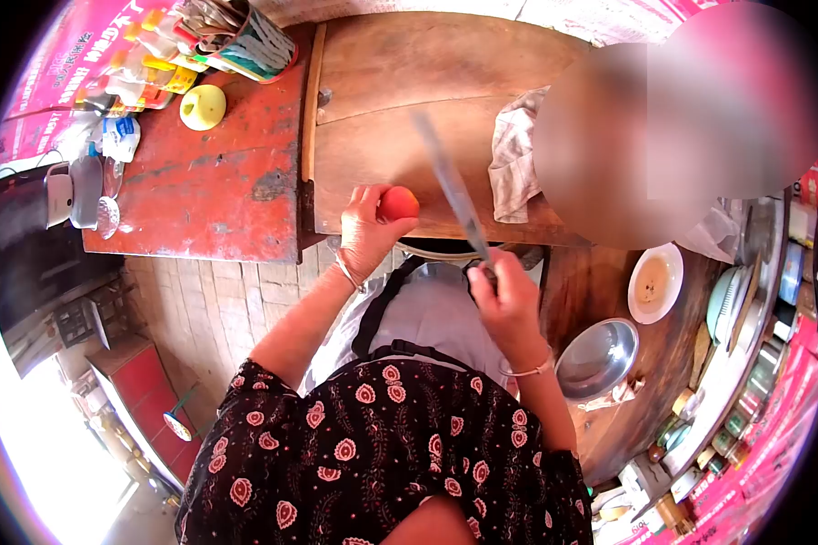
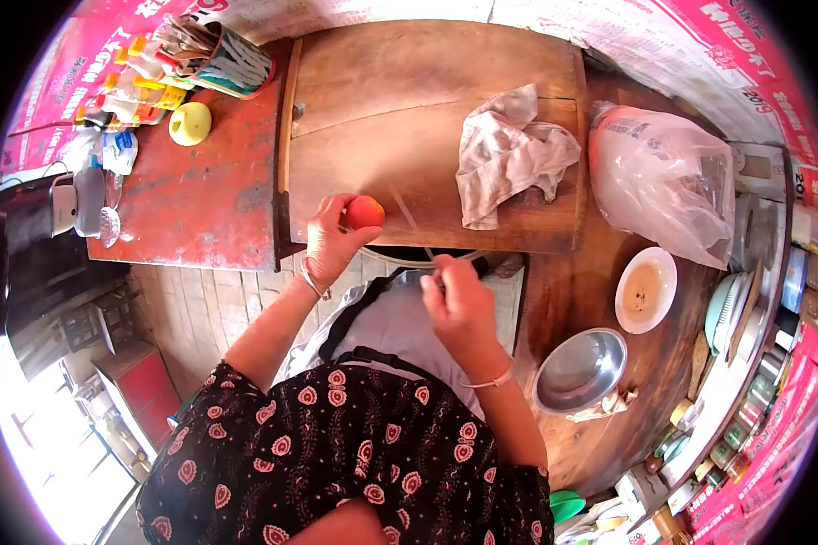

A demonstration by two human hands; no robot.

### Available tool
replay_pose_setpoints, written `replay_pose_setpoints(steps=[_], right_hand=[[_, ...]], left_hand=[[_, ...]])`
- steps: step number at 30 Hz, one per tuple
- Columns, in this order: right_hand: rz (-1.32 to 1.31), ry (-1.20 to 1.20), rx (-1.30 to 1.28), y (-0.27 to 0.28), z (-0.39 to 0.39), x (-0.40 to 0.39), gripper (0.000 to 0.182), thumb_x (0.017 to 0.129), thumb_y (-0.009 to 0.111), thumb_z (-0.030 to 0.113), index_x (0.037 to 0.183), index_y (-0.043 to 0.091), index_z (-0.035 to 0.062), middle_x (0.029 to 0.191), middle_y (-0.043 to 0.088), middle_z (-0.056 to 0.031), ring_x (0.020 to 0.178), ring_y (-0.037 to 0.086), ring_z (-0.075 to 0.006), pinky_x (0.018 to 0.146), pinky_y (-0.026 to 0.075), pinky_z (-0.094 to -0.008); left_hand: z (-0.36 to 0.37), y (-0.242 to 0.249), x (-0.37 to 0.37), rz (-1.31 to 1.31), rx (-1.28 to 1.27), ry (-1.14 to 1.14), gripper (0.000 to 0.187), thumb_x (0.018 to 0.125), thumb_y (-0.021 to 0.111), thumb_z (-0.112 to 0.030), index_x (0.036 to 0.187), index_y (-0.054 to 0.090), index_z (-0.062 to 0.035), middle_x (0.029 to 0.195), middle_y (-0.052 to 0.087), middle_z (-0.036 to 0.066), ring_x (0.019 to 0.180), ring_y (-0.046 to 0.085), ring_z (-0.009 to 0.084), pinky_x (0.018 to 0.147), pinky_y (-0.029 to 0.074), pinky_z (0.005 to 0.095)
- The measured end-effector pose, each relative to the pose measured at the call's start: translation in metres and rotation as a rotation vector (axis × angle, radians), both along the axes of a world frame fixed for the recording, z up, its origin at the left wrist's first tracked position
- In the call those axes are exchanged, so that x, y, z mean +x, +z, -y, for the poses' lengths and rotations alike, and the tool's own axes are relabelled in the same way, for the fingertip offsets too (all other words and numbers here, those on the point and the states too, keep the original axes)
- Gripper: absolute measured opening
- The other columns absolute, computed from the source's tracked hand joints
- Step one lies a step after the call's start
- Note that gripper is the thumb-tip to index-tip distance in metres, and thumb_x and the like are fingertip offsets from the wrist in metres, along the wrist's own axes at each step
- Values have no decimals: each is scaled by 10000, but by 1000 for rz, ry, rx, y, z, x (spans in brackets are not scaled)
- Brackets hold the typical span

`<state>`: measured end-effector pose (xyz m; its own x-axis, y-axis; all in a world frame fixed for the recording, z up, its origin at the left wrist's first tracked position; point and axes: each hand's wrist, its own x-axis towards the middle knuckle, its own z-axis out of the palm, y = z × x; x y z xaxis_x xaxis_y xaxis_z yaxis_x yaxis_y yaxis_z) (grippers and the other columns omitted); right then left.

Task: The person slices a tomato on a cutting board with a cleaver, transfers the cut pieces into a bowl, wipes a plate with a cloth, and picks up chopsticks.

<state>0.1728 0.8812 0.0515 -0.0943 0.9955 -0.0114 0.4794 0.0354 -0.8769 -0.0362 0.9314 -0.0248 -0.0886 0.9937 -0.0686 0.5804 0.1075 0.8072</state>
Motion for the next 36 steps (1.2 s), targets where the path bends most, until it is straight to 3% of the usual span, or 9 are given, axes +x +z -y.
replay_pose_setpoints(steps=[3, 9, 14, 24, 27, 30, 36], right_hand=[[117, 109, 9, -17, -2, -24, 169, 814, 595, 88, 952, 522, 23, 763, 526, -131, 599, 559, -321, 517, 460, -387], [225, 208, 14, -23, -4, -42, 146, 820, 573, 90, 926, 493, 28, 774, 519, -122, 594, 567, -324, 490, 476, -397], [338, 248, 31, -26, -3, -45, 129, 816, 552, 80, 914, 491, 23, 768, 527, -124, 593, 583, -299, 485, 483, -384], [333, 281, -25, -21, -8, -37, 151, 819, 539, 79, 933, 485, -4, 765, 521, -137, 572, 578, -306, 479, 486, -384], [350, 308, -55, -18, -9, -37, 156, 821, 537, 80, 941, 484, -4, 772, 517, -140, 574, 576, -311, 485, 487, -389], [355, 317, -68, -16, -10, -37, 160, 820, 541, 84, 943, 482, 0, 772, 511, -138, 574, 574, -312, 487, 487, -392], [368, 325, -73, -14, -12, -38, 150, 817, 548, 95, 919, 475, 13, 765, 508, -129, 573, 575, -308, 477, 480, -393]], left_hand=[[-3, 1, -8, -61, -11, -35, 506, 581, 806, -154, 1017, 584, -26, 911, 586, 142, 805, 605, 277, 722, 512, 343], [1, -15, -16, 219, -115, 23, 510, 623, 800, -174, 1046, 562, -16, 924, 590, 150, 786, 626, 245, 689, 521, 329], [-3, -7, -14, 87, -46, -23, 433, 663, 788, -157, 1010, 573, -12, 875, 599, 109, 766, 623, 189, 648, 520, 304], [-7, 0, -16, 253, -173, -15, 340, 683, 772, -137, 949, 595, -19, 825, 584, 51, 641, 561, 103, 579, 485, 252], [-9, 4, -16, 221, -214, -11, 336, 684, 773, -136, 947, 597, -23, 815, 581, 39, 642, 553, 90, 581, 482, 243], [-10, 8, -16, 210, -225, 1, 276, 725, 736, -133, 951, 657, 6, 810, 672, 51, 734, 612, 93, 665, 501, 259], [-8, 1, -18, 231, -191, -3, 343, 678, 781, -132, 945, 595, -24, 823, 583, 49, 662, 573, 98, 594, 499, 250]])
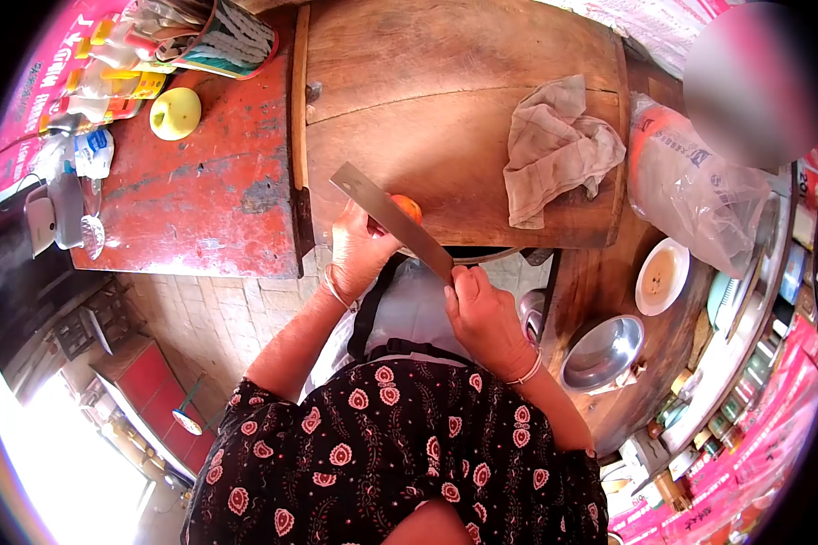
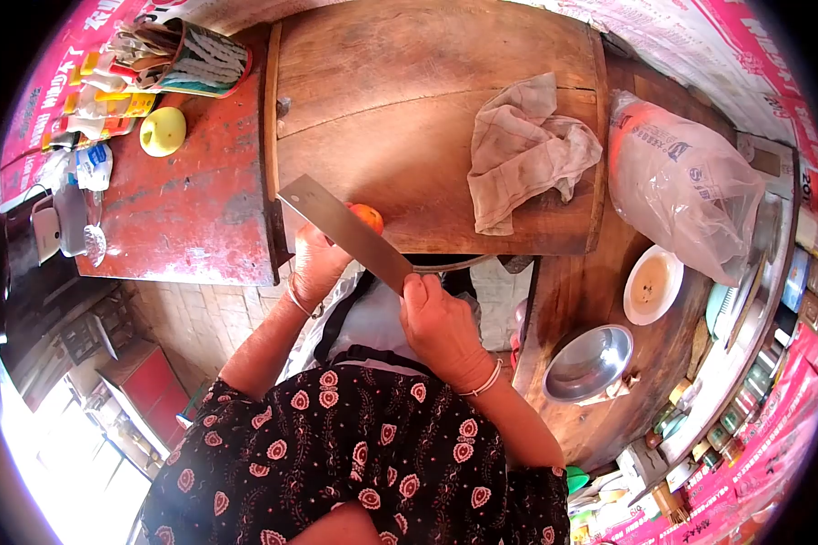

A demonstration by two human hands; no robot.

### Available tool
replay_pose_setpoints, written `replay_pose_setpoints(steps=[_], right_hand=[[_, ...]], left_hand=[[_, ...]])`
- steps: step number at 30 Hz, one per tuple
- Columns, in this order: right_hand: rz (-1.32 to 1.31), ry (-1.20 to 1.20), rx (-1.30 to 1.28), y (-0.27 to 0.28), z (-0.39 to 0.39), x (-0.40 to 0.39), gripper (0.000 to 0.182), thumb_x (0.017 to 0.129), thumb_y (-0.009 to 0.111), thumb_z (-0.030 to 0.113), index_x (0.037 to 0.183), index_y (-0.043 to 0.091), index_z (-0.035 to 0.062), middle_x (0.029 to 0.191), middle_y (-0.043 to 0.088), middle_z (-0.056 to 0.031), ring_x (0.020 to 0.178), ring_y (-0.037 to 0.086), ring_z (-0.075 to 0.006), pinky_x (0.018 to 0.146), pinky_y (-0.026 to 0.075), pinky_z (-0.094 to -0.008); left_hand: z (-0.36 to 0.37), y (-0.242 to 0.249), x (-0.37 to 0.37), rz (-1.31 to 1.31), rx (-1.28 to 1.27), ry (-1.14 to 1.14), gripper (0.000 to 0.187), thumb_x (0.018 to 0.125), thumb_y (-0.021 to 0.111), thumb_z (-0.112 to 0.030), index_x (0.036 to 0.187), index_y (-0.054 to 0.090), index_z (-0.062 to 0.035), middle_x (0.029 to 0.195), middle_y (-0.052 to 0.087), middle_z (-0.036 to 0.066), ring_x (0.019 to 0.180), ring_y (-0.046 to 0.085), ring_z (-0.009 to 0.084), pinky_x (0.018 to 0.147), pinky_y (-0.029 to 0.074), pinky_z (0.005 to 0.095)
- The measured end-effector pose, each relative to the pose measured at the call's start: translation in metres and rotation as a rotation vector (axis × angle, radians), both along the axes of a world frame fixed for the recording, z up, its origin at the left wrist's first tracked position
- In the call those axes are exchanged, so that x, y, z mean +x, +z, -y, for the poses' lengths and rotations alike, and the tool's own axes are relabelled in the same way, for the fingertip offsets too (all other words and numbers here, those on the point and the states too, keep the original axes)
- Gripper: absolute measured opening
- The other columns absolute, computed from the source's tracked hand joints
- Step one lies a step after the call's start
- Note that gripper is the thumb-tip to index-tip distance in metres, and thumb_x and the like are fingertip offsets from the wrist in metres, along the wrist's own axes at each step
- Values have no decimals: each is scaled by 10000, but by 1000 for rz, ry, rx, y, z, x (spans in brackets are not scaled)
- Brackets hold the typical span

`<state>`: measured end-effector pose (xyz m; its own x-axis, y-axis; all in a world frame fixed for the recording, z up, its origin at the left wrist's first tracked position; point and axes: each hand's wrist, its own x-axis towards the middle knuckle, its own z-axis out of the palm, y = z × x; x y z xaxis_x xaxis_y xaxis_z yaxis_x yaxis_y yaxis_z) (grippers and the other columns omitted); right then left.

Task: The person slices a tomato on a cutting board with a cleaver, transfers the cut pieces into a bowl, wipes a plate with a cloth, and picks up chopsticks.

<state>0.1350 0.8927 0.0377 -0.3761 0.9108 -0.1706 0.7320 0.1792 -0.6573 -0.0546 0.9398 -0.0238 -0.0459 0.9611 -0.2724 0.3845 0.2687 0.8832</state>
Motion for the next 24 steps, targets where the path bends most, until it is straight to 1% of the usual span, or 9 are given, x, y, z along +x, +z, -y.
replay_pose_setpoints(steps=[6, 9, 12, 15, 18, 21, 24], right_hand=[[5, 8, -16, -1, -3, -2, 122, 812, 532, 85, 884, 467, 12, 747, 530, -144, 564, 579, -317, 473, 475, -405], [6, 18, -35, -1, -7, -4, 100, 806, 521, 74, 853, 460, 10, 733, 538, -158, 557, 580, -330, 477, 476, -412], [-12, 25, -30, -2, -14, -10, 83, 800, 512, 58, 833, 455, 8, 732, 542, -173, 557, 581, -341, 487, 479, -419], [-22, 34, -45, 0, -24, -15, 75, 795, 506, 43, 832, 454, 5, 741, 553, -190, 572, 588, -350, 511, 485, -431], [-21, 41, -63, 1, -33, -21, 66, 793, 499, 31, 834, 455, 4, 734, 565, -199, 589, 594, -362, 536, 487, -448], [-22, 47, -61, 0, -40, -27, 57, 793, 491, 27, 831, 456, 3, 727, 572, -202, 603, 595, -374, 550, 484, -461], [-9, 52, -79, 2, -41, -26, 53, 794, 483, 29, 829, 456, 1, 749, 575, -211, 621, 597, -381, 556, 480, -465]], left_hand=[[1, -1, 2, -16, 41, 13, 347, 658, 787, -116, 935, 595, -33, 840, 581, 79, 668, 598, 140, 585, 508, 274], [1, -4, 1, -86, 128, -22, 331, 652, 775, -104, 925, 599, -40, 840, 580, 102, 683, 603, 188, 591, 505, 297], [2, -6, 1, -88, 152, -32, 317, 651, 761, -96, 918, 600, -40, 841, 577, 117, 692, 596, 226, 601, 496, 315], [4, -10, 2, -113, 159, -29, 305, 659, 753, -99, 920, 603, -43, 841, 578, 117, 695, 592, 237, 613, 491, 317], [4, -8, 4, -80, 147, -17, 300, 660, 749, -90, 920, 606, -44, 838, 579, 106, 693, 590, 212, 616, 490, 304], [3, 0, 7, -14, 67, 15, 289, 666, 744, -84, 921, 612, -47, 836, 580, 86, 699, 586, 177, 619, 488, 288], [4, -3, 7, 26, 91, 7, 282, 672, 743, -81, 921, 615, -46, 829, 578, 70, 699, 581, 151, 611, 487, 276]])
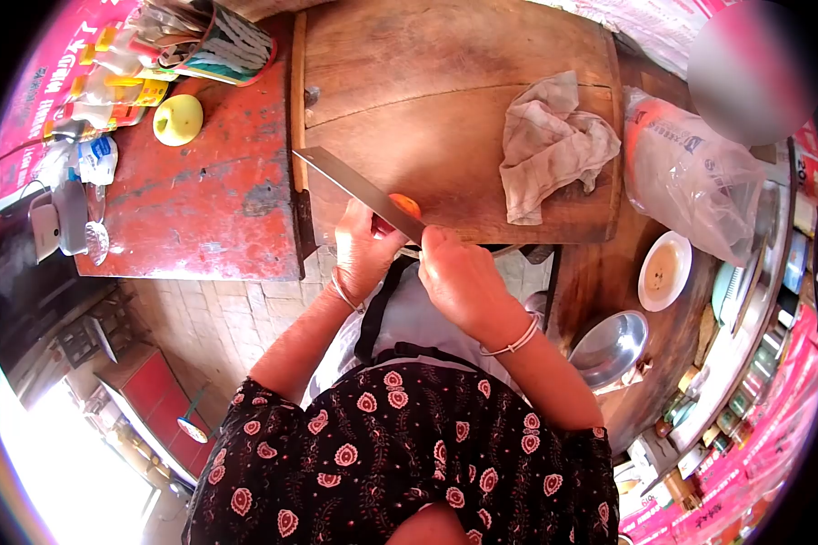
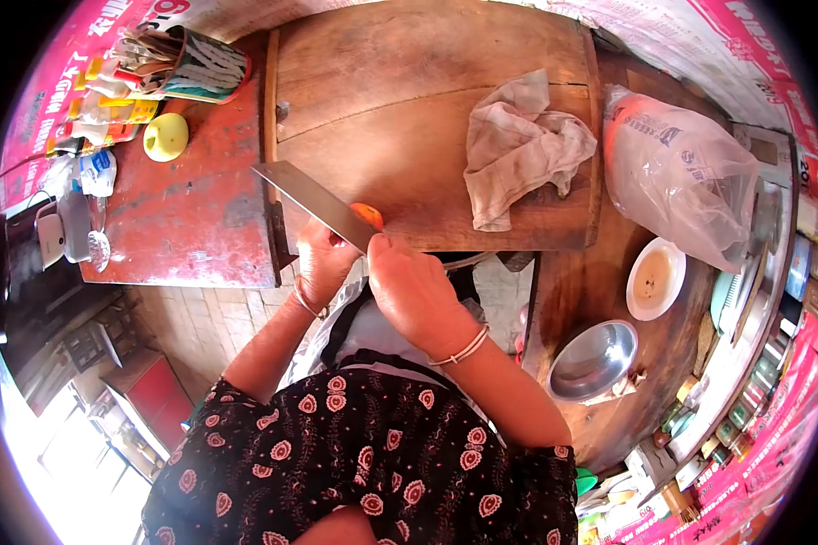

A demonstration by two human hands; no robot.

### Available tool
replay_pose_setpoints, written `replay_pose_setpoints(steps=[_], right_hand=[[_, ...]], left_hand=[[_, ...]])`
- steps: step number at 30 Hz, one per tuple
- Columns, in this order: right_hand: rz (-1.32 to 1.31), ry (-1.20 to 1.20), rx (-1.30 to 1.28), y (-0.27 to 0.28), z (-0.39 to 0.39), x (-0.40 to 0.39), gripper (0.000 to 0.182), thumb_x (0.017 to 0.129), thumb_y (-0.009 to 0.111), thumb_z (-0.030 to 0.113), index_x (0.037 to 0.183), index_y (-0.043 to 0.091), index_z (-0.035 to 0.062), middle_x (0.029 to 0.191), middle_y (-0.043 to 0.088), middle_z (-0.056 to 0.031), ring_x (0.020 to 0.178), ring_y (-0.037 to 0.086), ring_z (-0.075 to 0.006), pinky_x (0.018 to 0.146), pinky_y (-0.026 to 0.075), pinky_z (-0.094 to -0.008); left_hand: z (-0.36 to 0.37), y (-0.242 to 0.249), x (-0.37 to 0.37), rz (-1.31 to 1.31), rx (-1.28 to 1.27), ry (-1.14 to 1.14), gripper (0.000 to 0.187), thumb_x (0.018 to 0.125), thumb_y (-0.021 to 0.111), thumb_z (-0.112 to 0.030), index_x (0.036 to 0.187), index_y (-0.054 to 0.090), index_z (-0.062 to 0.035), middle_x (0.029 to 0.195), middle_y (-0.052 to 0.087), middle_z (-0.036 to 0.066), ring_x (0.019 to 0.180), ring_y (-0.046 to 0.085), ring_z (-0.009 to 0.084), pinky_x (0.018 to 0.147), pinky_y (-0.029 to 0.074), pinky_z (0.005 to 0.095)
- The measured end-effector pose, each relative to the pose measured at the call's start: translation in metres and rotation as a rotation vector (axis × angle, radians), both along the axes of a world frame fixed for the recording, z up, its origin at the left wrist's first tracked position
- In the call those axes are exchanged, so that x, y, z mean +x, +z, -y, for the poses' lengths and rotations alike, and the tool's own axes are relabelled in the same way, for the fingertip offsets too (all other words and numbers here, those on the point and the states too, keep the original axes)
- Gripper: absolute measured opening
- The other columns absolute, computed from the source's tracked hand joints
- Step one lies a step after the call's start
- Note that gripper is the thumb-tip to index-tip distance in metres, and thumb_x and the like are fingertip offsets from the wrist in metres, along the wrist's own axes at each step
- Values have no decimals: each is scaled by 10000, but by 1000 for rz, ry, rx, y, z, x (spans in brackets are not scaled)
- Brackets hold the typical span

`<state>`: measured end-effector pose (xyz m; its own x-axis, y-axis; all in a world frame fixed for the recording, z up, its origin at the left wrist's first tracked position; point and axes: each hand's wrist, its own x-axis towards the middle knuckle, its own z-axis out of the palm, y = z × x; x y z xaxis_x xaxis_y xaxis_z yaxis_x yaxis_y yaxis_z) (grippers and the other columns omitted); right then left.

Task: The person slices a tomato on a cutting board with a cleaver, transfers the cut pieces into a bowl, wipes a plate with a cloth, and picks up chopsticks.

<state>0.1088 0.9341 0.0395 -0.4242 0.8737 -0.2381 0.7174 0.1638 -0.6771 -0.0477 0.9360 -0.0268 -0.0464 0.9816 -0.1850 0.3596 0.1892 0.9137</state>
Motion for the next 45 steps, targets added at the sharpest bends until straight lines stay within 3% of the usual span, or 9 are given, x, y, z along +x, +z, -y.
replay_pose_setpoints(steps=[10, 13, 16, 19, 24, 30, 33, 45], right_hand=[[46, 14, -54, -6, 4, 7, 78, 791, 491, 47, 840, 452, 0, 774, 576, -229, 636, 597, -388, 578, 475, -483], [36, 9, -44, -9, 5, 9, 83, 791, 495, 51, 844, 453, 3, 771, 576, -228, 632, 595, -387, 569, 473, -484], [32, 12, -39, -7, 10, 18, 88, 792, 499, 55, 843, 452, 1, 762, 576, -226, 628, 591, -392, 563, 474, -483], [47, 8, -58, -8, 8, 15, 95, 791, 503, 56, 840, 451, -5, 748, 575, -225, 632, 587, -400, 568, 472, -485], [37, -7, -116, -9, -4, 14, 131, 801, 544, 69, 822, 443, -12, 700, 559, -224, 670, 560, -418, 587, 443, -493], [-31, 37, 8, -18, -8, 17, 119, 796, 531, 66, 824, 449, -16, 683, 555, -234, 662, 556, -429, 592, 436, -497], [53, 26, -169, -5, -5, 21, 86, 776, 514, 43, 820, 468, -15, 706, 584, -222, 657, 587, -407, 600, 457, -502], [48, 25, 6, -47, -8, 5, 132, 767, 541, 54, 852, 455, -1, 739, 583, -212, 656, 584, -403, 602, 476, -481]], left_hand=[[0, -4, -1, -60, 23, 18, 334, 619, 778, -64, 892, 587, -40, 753, 532, 89, 603, 557, 190, 555, 484, 304], [-1, 0, -5, -75, -36, -46, 258, 702, 735, -50, 935, 627, -26, 826, 605, 19, 695, 555, 70, 607, 467, 226], [-2, 2, -4, -102, -27, -62, 270, 700, 738, -50, 939, 617, -26, 831, 599, 27, 697, 562, 76, 602, 472, 229], [-4, -2, -1, -57, 18, -3, 344, 610, 782, -64, 881, 573, -31, 773, 543, 102, 627, 557, 207, 549, 476, 311], [-5, 0, 1, -90, 23, 5, 320, 605, 781, -67, 835, 564, -21, 771, 544, 107, 623, 555, 213, 556, 474, 319], [-4, -2, -1, -96, -8, -5, 307, 598, 783, -74, 816, 571, -31, 728, 540, 88, 610, 551, 206, 560, 463, 314], [-6, 2, 0, -97, -13, -8, 305, 600, 779, -69, 823, 574, -39, 715, 537, 81, 633, 554, 206, 568, 462, 313], [-4, -3, -1, -160, -2, 8, 356, 568, 792, -70, 812, 538, -16, 771, 555, 126, 676, 573, 270, 597, 476, 353]])
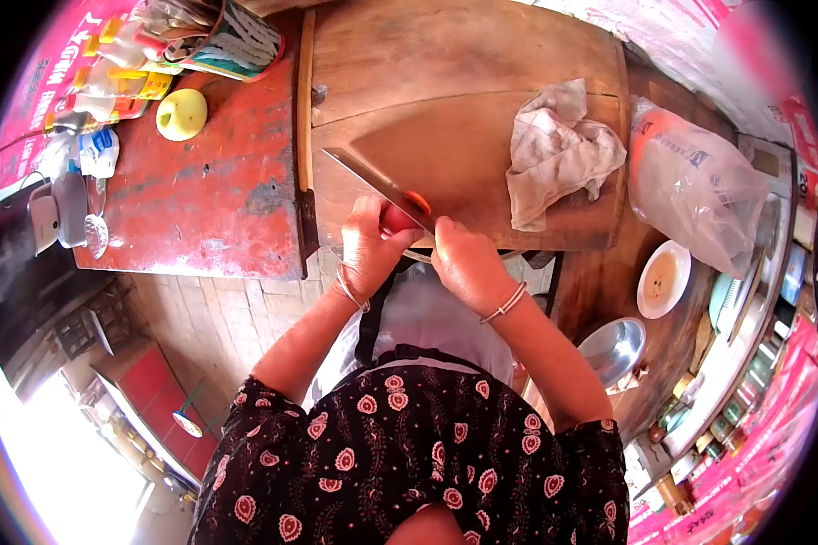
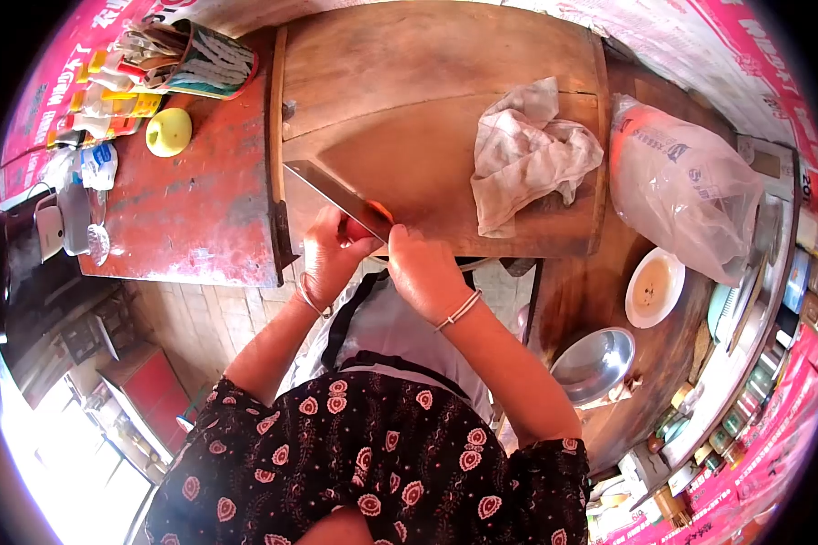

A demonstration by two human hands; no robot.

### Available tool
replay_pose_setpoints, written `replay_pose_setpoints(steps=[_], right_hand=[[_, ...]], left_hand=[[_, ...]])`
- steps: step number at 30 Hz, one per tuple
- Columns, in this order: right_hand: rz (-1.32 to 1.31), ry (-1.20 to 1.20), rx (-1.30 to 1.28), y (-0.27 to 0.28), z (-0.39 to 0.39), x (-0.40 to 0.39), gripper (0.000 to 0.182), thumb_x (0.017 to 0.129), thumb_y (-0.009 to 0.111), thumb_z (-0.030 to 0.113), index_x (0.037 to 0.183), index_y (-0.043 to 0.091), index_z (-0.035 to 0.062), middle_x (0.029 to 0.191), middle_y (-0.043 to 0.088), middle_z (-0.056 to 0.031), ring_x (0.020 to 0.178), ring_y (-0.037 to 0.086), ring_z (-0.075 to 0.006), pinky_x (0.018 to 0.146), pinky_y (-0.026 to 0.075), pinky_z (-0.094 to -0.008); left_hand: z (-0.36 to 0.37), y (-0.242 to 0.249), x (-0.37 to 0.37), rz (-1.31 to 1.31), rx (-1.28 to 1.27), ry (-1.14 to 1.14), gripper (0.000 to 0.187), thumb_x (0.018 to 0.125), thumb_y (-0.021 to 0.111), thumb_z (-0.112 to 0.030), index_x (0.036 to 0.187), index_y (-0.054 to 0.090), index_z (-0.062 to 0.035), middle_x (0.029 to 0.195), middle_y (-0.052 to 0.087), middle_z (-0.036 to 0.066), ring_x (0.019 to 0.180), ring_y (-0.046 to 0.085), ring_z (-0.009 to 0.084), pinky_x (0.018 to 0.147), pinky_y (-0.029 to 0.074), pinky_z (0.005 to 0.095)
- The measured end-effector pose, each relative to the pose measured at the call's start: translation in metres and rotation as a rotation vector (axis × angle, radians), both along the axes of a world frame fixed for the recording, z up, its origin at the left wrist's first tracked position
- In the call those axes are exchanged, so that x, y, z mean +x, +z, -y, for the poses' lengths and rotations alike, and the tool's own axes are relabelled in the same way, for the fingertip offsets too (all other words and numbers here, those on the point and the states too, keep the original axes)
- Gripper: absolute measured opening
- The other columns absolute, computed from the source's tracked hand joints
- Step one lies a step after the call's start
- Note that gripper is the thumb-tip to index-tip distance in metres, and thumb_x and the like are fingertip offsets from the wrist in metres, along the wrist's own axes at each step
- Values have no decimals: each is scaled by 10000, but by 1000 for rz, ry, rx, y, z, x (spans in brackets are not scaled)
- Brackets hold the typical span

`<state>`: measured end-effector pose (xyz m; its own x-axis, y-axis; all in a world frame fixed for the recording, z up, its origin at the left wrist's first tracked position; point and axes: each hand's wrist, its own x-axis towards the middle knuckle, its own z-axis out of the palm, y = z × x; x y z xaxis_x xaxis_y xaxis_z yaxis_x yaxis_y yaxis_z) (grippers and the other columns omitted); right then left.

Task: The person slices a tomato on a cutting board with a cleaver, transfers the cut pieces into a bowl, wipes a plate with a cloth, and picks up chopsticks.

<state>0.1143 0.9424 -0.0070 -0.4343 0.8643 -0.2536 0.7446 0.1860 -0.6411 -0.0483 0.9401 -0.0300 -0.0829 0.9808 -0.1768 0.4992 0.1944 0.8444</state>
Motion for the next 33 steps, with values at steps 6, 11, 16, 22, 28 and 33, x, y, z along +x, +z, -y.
replay_pose_setpoints(steps=[6, 11, 16, 22, 28, 33], right_hand=[[31, 11, 119, -10, -4, -14, 74, 804, 501, 76, 824, 465, 15, 712, 591, -183, 612, 622, -352, 537, 499, -449], [-116, -74, 42, -9, -7, 4, 164, 814, 565, 104, 827, 436, 2, 675, 554, -239, 680, 574, -422, 573, 455, -466], [-284, -250, 35, 13, -6, 5, 164, 817, 594, 94, 904, 506, -13, 575, 522, -140, 508, 547, -288, 478, 419, -371], [-467, -399, -38, 80, -5, 9, 127, 831, 599, 65, 920, 550, -11, 607, 547, -109, 515, 536, -180, 520, 438, -297], [-399, -262, 83, 90, 13, 0, 127, 821, 601, 30, 937, 561, -5, 634, 549, -87, 531, 520, -147, 523, 435, -277], [-370, -306, 32, 75, 30, -3, 139, 819, 597, 29, 950, 560, 0, 643, 556, -100, 543, 538, -163, 531, 445, -289]], left_hand=[[8, -3, -9, 109, -82, 32, 344, 617, 776, -37, 890, 569, -7, 809, 594, 99, 742, 604, 187, 651, 503, 298], [3, 9, -35, 734, -370, 73, 471, 711, 705, 4, 1145, 520, -16, 1045, 612, 77, 970, 581, 136, 875, 473, 291], [-2, 29, -43, 1232, -320, 72, 567, 701, 732, -16, 1211, 485, -45, 1139, 585, 63, 1058, 565, 183, 933, 455, 334], [-4, 50, -45, 1406, -303, 47, 583, 688, 750, -25, 1214, 502, -68, 1193, 549, 60, 1112, 528, 200, 971, 421, 347], [-3, 39, -50, 1210, -307, 64, 571, 696, 724, 7, 1213, 485, -18, 1157, 557, 65, 1065, 554, 176, 960, 433, 317], [-1, 26, -46, 1180, -338, 86, 590, 723, 703, -5, 1247, 432, -8, 1144, 554, 92, 1058, 562, 210, 903, 491, 356]])
